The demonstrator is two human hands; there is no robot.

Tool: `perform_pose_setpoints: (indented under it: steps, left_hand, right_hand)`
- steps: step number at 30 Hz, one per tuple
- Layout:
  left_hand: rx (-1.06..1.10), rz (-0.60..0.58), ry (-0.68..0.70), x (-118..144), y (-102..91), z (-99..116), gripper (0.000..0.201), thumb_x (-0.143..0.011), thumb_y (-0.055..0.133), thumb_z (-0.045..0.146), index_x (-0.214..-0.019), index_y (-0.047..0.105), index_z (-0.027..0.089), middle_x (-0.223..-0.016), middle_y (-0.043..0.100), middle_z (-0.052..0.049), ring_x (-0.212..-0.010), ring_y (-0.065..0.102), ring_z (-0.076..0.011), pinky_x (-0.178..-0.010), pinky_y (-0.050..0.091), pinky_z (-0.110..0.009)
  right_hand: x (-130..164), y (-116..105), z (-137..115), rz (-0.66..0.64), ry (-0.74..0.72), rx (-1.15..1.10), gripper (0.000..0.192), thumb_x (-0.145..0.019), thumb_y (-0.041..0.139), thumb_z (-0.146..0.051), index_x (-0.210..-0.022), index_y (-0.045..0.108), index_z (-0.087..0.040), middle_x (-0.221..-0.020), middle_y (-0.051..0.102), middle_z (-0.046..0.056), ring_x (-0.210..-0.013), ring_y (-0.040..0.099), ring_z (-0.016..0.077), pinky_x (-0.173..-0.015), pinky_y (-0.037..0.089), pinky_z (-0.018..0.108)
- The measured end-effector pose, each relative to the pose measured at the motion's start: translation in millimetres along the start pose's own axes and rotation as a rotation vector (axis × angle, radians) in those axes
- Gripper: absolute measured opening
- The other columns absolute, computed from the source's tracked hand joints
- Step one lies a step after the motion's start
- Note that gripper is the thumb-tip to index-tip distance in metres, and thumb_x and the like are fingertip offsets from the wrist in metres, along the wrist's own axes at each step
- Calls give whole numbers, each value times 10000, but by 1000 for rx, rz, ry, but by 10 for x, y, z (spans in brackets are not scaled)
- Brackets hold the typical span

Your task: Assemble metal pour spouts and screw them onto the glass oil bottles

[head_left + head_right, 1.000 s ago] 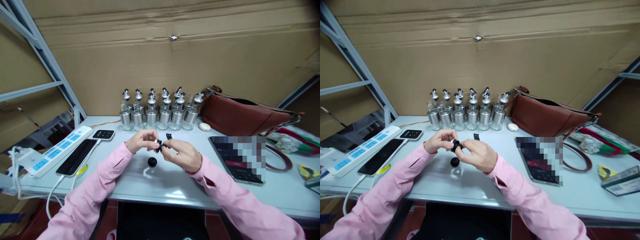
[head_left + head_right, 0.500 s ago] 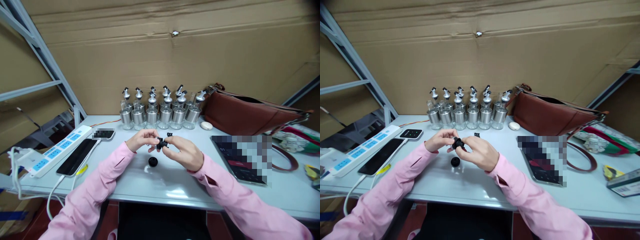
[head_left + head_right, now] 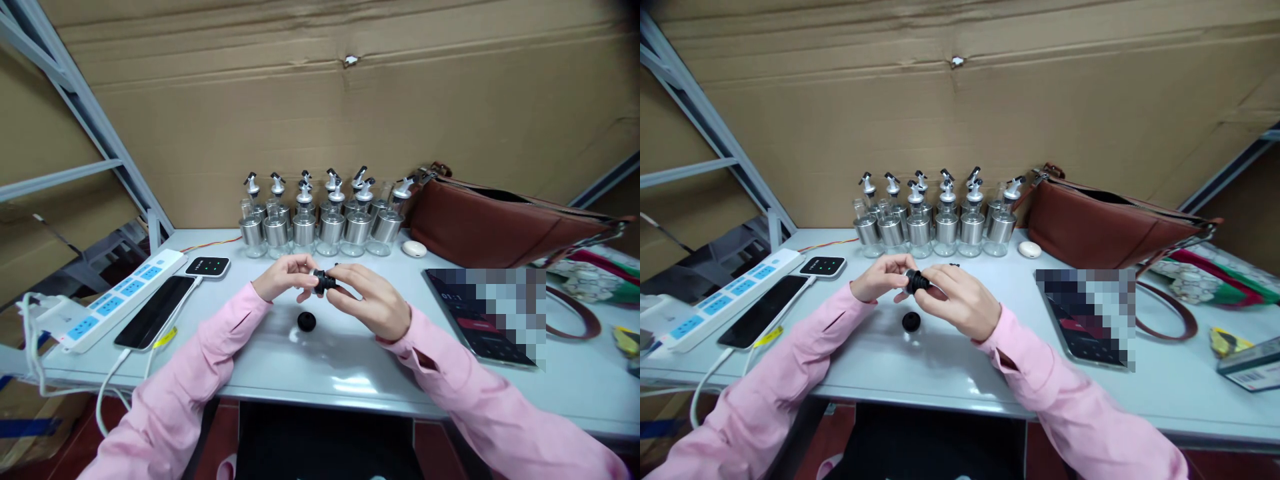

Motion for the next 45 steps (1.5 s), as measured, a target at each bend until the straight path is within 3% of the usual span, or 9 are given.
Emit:
perform_pose_setpoints:
  steps: [6, 9, 14, 18, 22, 25, 34, 40, 45]
  left_hand:
    - [-6, -8, -9, -12, 5, -24, 373, -643, 718, 413, -734, 521, 110, -629, 642, -50, -491, 565, -118, -386, 401, -199]
    - [-71, 48, 19, 8, -87, 64, 349, -652, 695, 398, -747, 534, 103, -626, 637, -49, -458, 538, -108, -404, 400, -216]
    - [-293, 475, 180, 114, -623, 272, 355, -702, 581, 462, -771, 539, 116, -621, 597, -20, -523, 541, -121, -522, 440, -257]
    - [-666, 763, 149, 171, -1001, 129, 357, -631, 663, 365, -874, 519, 147, -867, 614, -41, -825, 577, -159, -722, 441, -269]
    - [-922, 732, 4, 122, -1065, -153, 333, -681, 638, 326, -933, 499, 158, -897, 604, -36, -867, 565, -162, -787, 424, -289]
    - [-1062, 672, -22, 93, -964, -241, 311, -761, 575, 348, -989, 484, 157, -884, 600, -38, -848, 566, -161, -808, 429, -300]
    - [-1404, 484, -68, 8, -676, -354, 336, -851, 489, 377, -1074, 503, 125, -1047, 606, -114, -1007, 551, -250, -879, 427, -385]
    - [-1489, 302, -3, -27, -555, -412, 520, -854, 501, 351, -1330, 356, 201, -1254, 480, -111, -1140, 467, -264, -915, 406, -415]
    - [-1508, 285, 0, -42, -530, -419, 350, -871, 472, 327, -1198, 481, 201, -1218, 505, -97, -1114, 481, -252, -907, 399, -418]
  right_hand:
    - [-19, -16, 19, 7, 44, -79, 105, -896, 432, -149, -907, 536, -159, -947, 627, 98, -879, 587, 172, -740, 506, 297]
    - [5, -52, 15, 56, -34, -26, 109, -880, 435, -97, -877, 524, -160, -962, 616, 111, -885, 577, 184, -721, 498, 316]
    - [60, -125, 115, 130, 41, 50, 136, -855, 427, -52, -849, 501, -165, -959, 588, 121, -850, 563, 177, -700, 483, 315]
    - [128, 93, 225, -186, 203, -58, 124, -872, 426, -118, -958, 512, -146, -890, 592, 96, -806, 564, 179, -710, 488, 322]
    - [262, 363, 229, -580, 281, -112, 185, -822, 456, -59, -951, 570, -129, -868, 581, 89, -827, 552, 201, -737, 471, 341]
    - [328, 453, 199, -721, 343, -147, 216, -809, 461, -36, -949, 596, -130, -890, 573, 88, -805, 555, 183, -736, 468, 321]
    - [276, 502, 0, -726, 363, -175, 175, -789, 541, -79, -958, 585, -85, -934, 592, 124, -865, 555, 216, -782, 477, 351]
    - [283, 456, -102, -746, 358, -174, 246, -801, 534, -89, -1045, 558, -108, -985, 594, 115, -876, 577, 218, -781, 485, 363]
    - [173, 378, -219, -614, 212, -162, 236, -803, 539, -119, -1039, 537, -121, -1056, 590, 124, -918, 574, 192, -789, 480, 328]
Point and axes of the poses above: each hand's wrist, its own x-axis away from the middle knuckle, its own y-axis out of the palm, z = x × y, the point moved 5 cm from there along -x, towards the middle knuckle
